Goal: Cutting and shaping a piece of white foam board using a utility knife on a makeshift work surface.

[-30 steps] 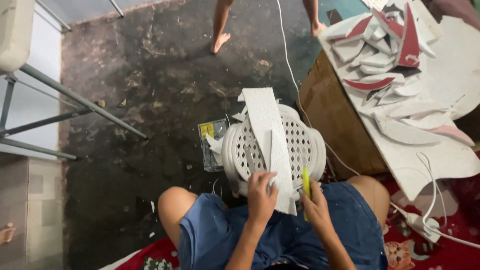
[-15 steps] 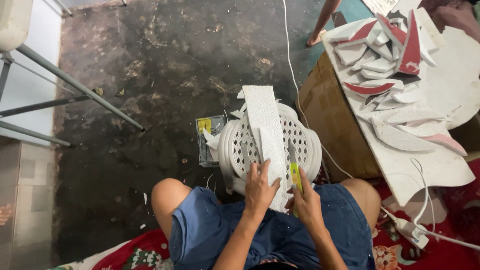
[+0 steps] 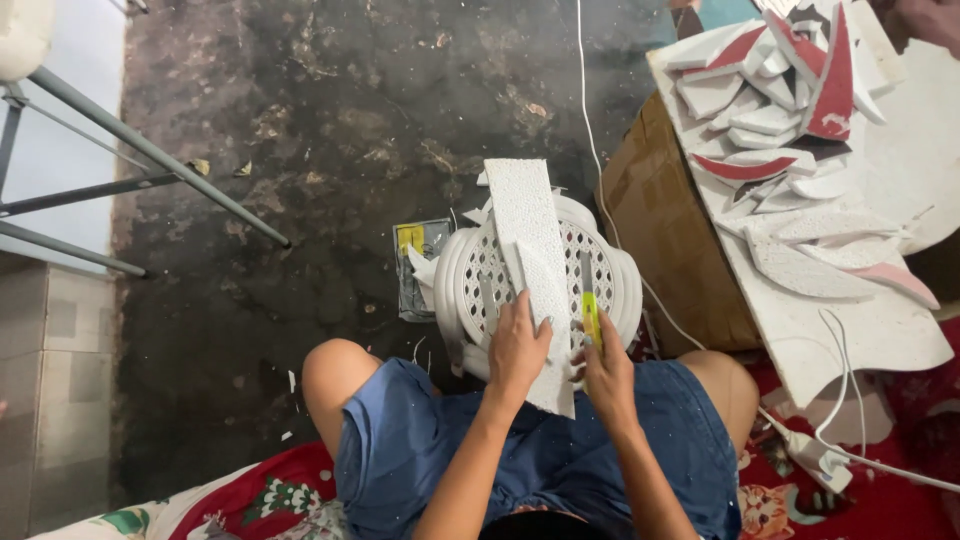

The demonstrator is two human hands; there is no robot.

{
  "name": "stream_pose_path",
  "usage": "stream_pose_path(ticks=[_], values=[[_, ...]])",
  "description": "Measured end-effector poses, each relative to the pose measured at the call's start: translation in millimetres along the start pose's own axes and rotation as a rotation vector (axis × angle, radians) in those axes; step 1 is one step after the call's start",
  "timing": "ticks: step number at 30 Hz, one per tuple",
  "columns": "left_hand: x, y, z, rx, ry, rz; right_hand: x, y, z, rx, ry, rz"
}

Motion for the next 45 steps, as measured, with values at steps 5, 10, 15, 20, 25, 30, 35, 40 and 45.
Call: stream_pose_path(ticks=[5, 10, 15, 20, 25, 30, 35, 40, 45], values=[[7.7, -8.3, 9.3, 0.113, 0.196, -0.017, -6.8, -21.9, -4.7, 0.067, -0.006, -0.036], [-29.3, -37.1, -25.4, 0.135, 0.247, 0.007, 1.2, -23.3, 2.0, 0.081, 0.044, -0.058], [-28.7, -37.4, -19.7, 0.104, 0.316, 0.113, 11.8, -1.4, -4.1, 0.362, 0.362, 0.066], [-41.1, -35.6, -29.9, 0.131, 0.356, 0.208, 5.9, 15.9, 18.2, 0.517, 0.613, 0.086], [-58.1, -38.4, -43.2, 0.038, 0.334, 0.292, 2.8, 18.3, 31.5, 0.464, 0.597, -0.114], [-57.9, -37.1, -42.3, 0.005, 0.333, 0.311, 0.5, 18.3, 26.5, 0.43, 0.628, -0.13], [-54.1, -35.9, -39.3, 0.012, 0.352, 0.296, -2.3, 17.1, 24.5, 0.431, 0.693, -0.156], [-51.1, -33.9, -36.3, 0.009, 0.36, 0.283, -4.9, 15.9, 18.9, 0.383, 0.78, -0.179], [-51.5, -35.2, -36.7, 0.026, 0.363, 0.279, -4.7, 15.3, 11.1, 0.32, 0.787, -0.227]])
Point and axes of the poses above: each hand's wrist, its own y-axis away from the middle knuckle, its own x-axis out of the back of the hand, z = x × y, the point moved 3 cm from there along -y, towards the middle knuckle, and after that the axes turned 10 degrees about x, right-handed, at the moved point
